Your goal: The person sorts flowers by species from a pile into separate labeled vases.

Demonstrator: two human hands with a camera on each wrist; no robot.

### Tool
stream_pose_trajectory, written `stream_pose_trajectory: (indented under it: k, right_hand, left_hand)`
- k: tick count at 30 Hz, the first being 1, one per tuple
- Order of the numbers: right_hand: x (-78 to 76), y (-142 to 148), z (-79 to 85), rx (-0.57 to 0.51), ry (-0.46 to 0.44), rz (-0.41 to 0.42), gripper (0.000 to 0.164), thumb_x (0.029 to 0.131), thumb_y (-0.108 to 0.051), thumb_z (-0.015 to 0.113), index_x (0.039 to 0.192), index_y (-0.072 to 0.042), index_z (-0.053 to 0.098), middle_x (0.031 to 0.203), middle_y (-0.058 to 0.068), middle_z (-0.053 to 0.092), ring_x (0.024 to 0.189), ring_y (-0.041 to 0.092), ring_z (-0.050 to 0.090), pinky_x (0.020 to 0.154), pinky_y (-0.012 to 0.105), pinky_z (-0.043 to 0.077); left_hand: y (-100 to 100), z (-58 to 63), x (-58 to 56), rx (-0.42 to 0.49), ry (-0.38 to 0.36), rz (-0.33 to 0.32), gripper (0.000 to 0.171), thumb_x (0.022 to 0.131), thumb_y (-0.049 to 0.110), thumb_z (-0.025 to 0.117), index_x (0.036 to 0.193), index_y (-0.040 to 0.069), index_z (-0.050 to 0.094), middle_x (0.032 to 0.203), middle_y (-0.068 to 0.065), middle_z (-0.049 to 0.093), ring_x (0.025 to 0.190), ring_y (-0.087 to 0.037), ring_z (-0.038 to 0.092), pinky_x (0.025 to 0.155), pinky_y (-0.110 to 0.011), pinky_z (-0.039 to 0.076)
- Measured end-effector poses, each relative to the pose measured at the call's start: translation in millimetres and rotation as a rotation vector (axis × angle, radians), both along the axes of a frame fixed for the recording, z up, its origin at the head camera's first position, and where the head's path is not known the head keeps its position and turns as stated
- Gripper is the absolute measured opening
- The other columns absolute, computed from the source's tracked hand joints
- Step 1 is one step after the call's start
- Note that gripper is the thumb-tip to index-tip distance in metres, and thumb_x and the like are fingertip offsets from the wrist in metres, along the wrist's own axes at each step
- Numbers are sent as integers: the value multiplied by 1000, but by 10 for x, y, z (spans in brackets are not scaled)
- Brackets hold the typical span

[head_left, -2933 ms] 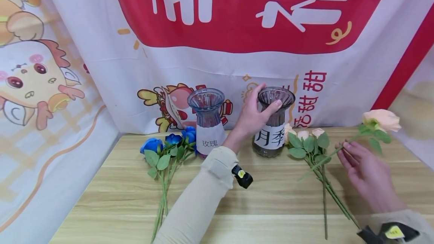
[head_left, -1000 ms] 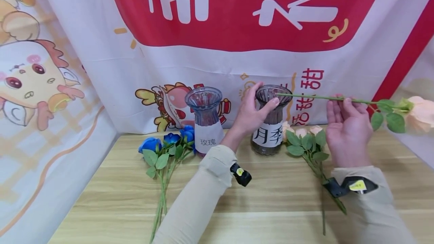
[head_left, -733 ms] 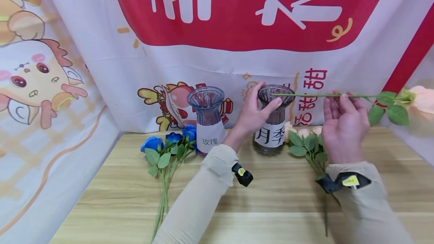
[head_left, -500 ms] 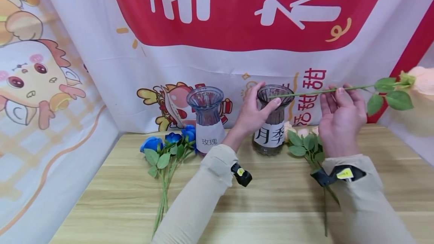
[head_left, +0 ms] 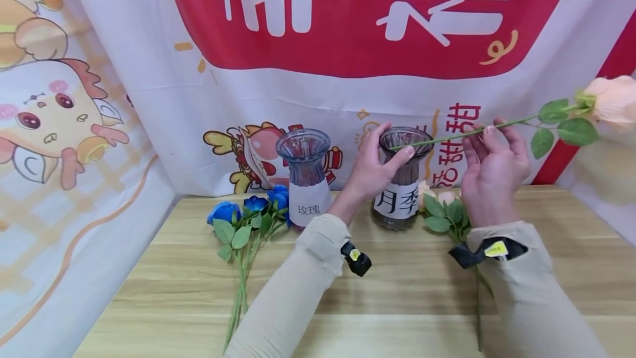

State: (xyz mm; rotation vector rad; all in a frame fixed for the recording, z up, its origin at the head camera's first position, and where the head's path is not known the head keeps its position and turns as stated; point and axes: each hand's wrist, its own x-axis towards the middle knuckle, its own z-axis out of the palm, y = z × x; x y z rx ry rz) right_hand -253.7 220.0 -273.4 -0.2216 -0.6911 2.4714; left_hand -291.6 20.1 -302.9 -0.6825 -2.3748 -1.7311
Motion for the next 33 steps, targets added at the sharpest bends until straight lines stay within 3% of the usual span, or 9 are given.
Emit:
stream_pose_trajectory:
  k: [11,16,23,33]
  right_hand:
    - [-43,7,69,74,-9,23,26,98,-6,74,124,-11,74,115,10,76,102,24,74,86,29,63]
    - [-83,-60,100,127,29,15,27,95,-3,77,122,-7,75,110,13,75,91,24,76,81,30,65]
    - [-133,-188,60,148,4,2,14,96,1,75,109,-2,72,100,15,75,78,23,76,73,31,67]
    - [-178,-280,-5,186,-35,13,19,93,0,78,111,2,72,101,15,79,77,21,77,72,31,67]
  left_hand:
    - [-4,-16,-3,42,-2,3,79,100,45,69,166,25,32,167,-6,36,148,-30,44,122,-57,41]
    - [6,-18,-1,39,2,-2,79,100,46,68,166,25,32,167,-6,36,148,-30,43,122,-57,41]
    - [22,-11,5,33,8,-3,78,100,45,68,166,24,32,167,-5,35,150,-27,42,123,-53,40]
    - [41,-18,-9,52,15,-4,78,100,44,69,166,23,33,166,-8,37,147,-28,45,123,-55,41]
